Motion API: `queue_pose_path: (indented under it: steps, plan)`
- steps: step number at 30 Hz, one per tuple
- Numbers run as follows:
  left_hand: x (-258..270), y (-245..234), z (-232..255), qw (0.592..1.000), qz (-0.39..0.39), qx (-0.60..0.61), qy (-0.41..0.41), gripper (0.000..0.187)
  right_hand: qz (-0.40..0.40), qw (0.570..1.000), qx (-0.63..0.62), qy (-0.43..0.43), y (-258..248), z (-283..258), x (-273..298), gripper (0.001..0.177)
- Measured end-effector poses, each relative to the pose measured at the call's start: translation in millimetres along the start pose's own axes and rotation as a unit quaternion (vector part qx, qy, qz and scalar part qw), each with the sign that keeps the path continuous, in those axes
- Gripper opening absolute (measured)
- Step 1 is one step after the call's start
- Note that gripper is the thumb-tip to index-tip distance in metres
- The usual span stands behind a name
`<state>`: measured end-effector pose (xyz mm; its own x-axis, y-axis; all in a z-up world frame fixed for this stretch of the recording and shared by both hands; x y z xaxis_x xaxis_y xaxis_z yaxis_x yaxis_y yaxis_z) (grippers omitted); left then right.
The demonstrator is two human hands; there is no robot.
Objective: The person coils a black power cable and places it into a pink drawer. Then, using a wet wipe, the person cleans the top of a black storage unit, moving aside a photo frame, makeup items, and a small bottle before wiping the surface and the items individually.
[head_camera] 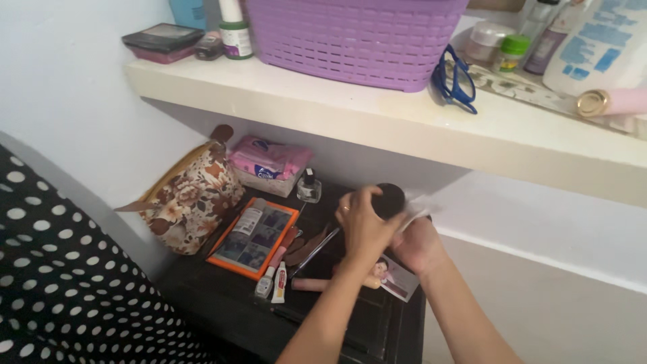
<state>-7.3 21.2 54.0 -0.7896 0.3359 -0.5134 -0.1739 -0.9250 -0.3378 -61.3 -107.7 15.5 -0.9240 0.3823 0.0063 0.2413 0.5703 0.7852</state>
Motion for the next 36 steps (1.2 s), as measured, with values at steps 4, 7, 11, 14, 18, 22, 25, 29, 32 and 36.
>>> queue_pose_path:
  steps: [4,7,11,14,18,22,25,29,32,36]
  plan:
    - [-41.8,-8.0,-28.8,0.997,0.028,-0.071,-0.012,0.093,0.007,0.999,0.034,0.018,-0.3,-2.2,0.0,0.034]
    - [-58.8,-5.8,-55.9,0.980,-0.001,-0.197,0.016,0.088,0.075,0.995,0.062,0.014,0.1,-4.1,5.1,0.037]
    - [-60.7,3.5,-76.1,0.953,-0.056,-0.298,-0.025,0.076,0.061,0.997,0.057,-0.002,-0.9,-7.5,2.1,0.038]
    - [-57.5,9.1,-81.8,0.955,-0.073,-0.278,-0.076,0.086,0.030,0.999,0.038,0.008,-5.6,0.6,-0.2,0.035]
    - [-58.5,12.2,-79.9,0.942,-0.067,-0.327,-0.020,0.081,0.056,0.996,0.061,0.018,-3.7,7.5,-4.6,0.038]
    - [-56.9,0.8,-80.0,0.932,-0.066,-0.352,0.061,0.080,0.045,0.997,0.056,0.018,11.2,9.6,-2.7,0.040]
    - [-63.4,-29.5,-90.0,0.941,-0.023,-0.331,0.067,0.033,0.055,0.997,0.050,0.022,26.8,13.3,-0.7,0.042]
    - [-74.8,-94.7,-122.8,0.916,0.072,-0.395,0.011,0.018,0.030,0.998,0.036,0.030,54.2,33.3,-0.3,0.038]
    - [-72.8,-124.3,-146.2,0.863,-0.029,-0.484,-0.143,0.021,0.037,0.994,0.083,0.058,74.8,56.1,-1.8,0.038]
    - [-52.8,-133.1,-156.2,0.815,-0.019,-0.566,-0.122,0.022,0.001,0.990,0.112,0.084,86.5,90.2,-6.1,0.034]
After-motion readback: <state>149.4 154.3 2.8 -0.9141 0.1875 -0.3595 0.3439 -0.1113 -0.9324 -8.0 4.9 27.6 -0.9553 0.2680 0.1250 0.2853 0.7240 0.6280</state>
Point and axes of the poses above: each hand's wrist, its own x-axis away from the middle knuckle, its own y-axis out of the palm, z = x × y, the point moved 1 cm from there along -x, towards the middle knuckle, and after that the axes turned 1 degree about -z, right-handed, at the moved point
